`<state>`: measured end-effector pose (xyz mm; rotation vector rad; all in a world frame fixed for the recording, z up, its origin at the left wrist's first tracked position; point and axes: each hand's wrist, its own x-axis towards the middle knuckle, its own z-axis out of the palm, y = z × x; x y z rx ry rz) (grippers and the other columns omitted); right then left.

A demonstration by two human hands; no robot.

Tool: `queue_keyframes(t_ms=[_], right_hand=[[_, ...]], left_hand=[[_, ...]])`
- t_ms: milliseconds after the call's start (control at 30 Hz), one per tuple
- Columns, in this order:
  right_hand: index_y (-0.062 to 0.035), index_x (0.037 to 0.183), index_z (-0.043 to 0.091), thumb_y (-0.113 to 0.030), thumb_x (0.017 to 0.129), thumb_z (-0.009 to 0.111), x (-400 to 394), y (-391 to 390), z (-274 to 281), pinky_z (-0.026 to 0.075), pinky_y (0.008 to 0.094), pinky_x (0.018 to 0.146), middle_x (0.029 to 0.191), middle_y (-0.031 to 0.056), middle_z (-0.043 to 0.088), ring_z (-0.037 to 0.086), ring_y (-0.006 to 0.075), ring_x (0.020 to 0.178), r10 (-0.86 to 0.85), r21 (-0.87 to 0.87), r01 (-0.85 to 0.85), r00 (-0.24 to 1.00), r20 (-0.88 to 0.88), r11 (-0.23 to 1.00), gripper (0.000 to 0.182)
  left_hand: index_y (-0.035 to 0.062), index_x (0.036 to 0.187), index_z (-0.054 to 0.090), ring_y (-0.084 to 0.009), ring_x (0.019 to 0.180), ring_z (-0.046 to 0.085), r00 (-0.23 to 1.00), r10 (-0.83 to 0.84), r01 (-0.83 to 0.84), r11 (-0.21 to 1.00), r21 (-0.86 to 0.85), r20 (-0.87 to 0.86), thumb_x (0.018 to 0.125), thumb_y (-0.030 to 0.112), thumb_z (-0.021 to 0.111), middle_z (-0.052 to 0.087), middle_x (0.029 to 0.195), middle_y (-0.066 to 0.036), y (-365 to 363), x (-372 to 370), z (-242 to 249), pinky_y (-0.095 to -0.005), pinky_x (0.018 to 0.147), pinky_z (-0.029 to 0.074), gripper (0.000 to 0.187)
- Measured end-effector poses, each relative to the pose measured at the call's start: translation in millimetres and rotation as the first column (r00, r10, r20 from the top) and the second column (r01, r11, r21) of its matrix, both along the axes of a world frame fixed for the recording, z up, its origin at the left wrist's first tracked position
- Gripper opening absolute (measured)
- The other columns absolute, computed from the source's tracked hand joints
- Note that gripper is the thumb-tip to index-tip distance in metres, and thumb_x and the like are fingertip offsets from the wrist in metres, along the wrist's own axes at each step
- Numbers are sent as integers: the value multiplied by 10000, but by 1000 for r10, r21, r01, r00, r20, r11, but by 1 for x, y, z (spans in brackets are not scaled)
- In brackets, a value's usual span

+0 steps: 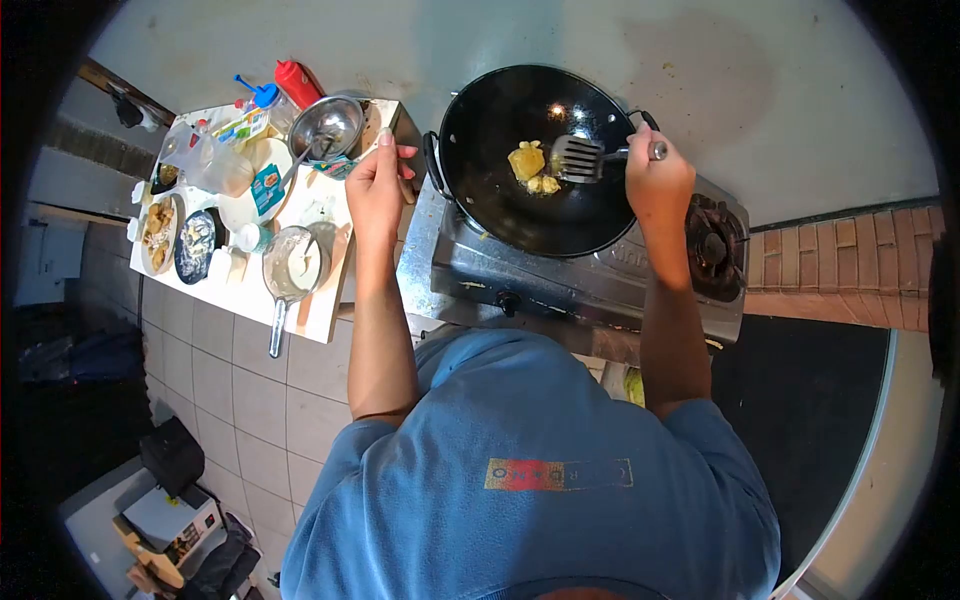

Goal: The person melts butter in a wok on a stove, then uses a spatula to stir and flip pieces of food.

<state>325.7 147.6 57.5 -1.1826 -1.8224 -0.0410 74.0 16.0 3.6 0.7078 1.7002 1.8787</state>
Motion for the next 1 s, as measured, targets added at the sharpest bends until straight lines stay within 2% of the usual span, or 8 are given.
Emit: queue_keyframes(t_ms=[100, 133, 200, 333, 400, 633, 733, 1000], right_hand=[[-28, 606, 575, -203, 840, 546, -4, -7, 10, 437, 425, 478, 527, 182, 520, 543, 389, 517, -33, -75, 20, 984, -175, 997, 293], [-28, 606, 575, -203, 840, 546, -3, -6, 7, 437, 425, 478, 527, 182, 520, 543, 389, 517, -34, -80, 20, 984, -177, 997, 293], [-29, 608, 581, -205, 841, 540, 1, 4, -1, 440, 430, 487, 540, 179, 539, 554, 383, 521, -45, 51, 41, 996, 79, 998, 295], [-24, 613, 585, -221, 845, 525, 2, 14, -13, 450, 440, 520, 564, 183, 559, 570, 381, 544, -36, -21, 37, 997, 62, 999, 310], [-16, 622, 594, -238, 848, 508, -3, 13, -15, 455, 452, 559, 592, 191, 575, 581, 386, 583, -32, -171, 24, 999, -42, 985, 328], [-9, 657, 629, -252, 846, 479, -11, 9, 0, 462, 456, 603, 639, 191, 605, 597, 392, 636, -109, -164, 88, 986, -125, 983, 343], [-16, 678, 647, -260, 843, 473, -10, 8, 6, 466, 454, 628, 662, 190, 618, 604, 390, 661, -169, -232, 140, 980, -109, 963, 343], [-43, 702, 680, -273, 845, 475, -9, -2, 15, 478, 402, 664, 701, 159, 647, 629, 350, 700, -124, -264, 66, 969, -212, 962, 339]], left_hand=[[14, 788, 677, -53, 556, 448, 1000, 9, -10, 999, -49, -23, 898, 386, 539, 513, 587, 4, 1, 0, -1, -207, 508, 331, 412], [15, 795, 682, -50, 568, 442, 998, 4, -6, 999, -45, -55, 893, 391, 547, 511, 596, 7, 0, 0, -3, -205, 514, 327, 411], [14, 802, 682, -48, 565, 431, 998, -3, -1, 999, -48, -70, 893, 389, 548, 507, 603, 12, 0, 1, -2, -202, 511, 320, 409], [10, 812, 681, -43, 558, 406, 997, -13, 7, 997, -80, -81, 894, 385, 548, 500, 608, 20, 0, 2, 0, -197, 503, 301, 406], [11, 814, 681, -41, 556, 402, 997, -18, 12, 997, -72, -81, 894, 385, 548, 499, 609, 21, 0, 2, 0, -198, 501, 298, 405], [13, 812, 678, -36, 549, 391, 999, -46, 46, 998, -33, 2, 892, 375, 552, 496, 611, 25, -3, 3, 5, -195, 497, 284, 391], [13, 809, 676, -39, 563, 399, 997, -11, 8, 999, -44, -82, 893, 370, 550, 494, 612, 26, 0, -3, 0, -198, 508, 287, 388], [14, 810, 675, -54, 610, 419, 997, -17, 14, 999, -43, -71, 896, 377, 543, 497, 614, 22, -1, -5, 2, -204, 564, 314, 395]])
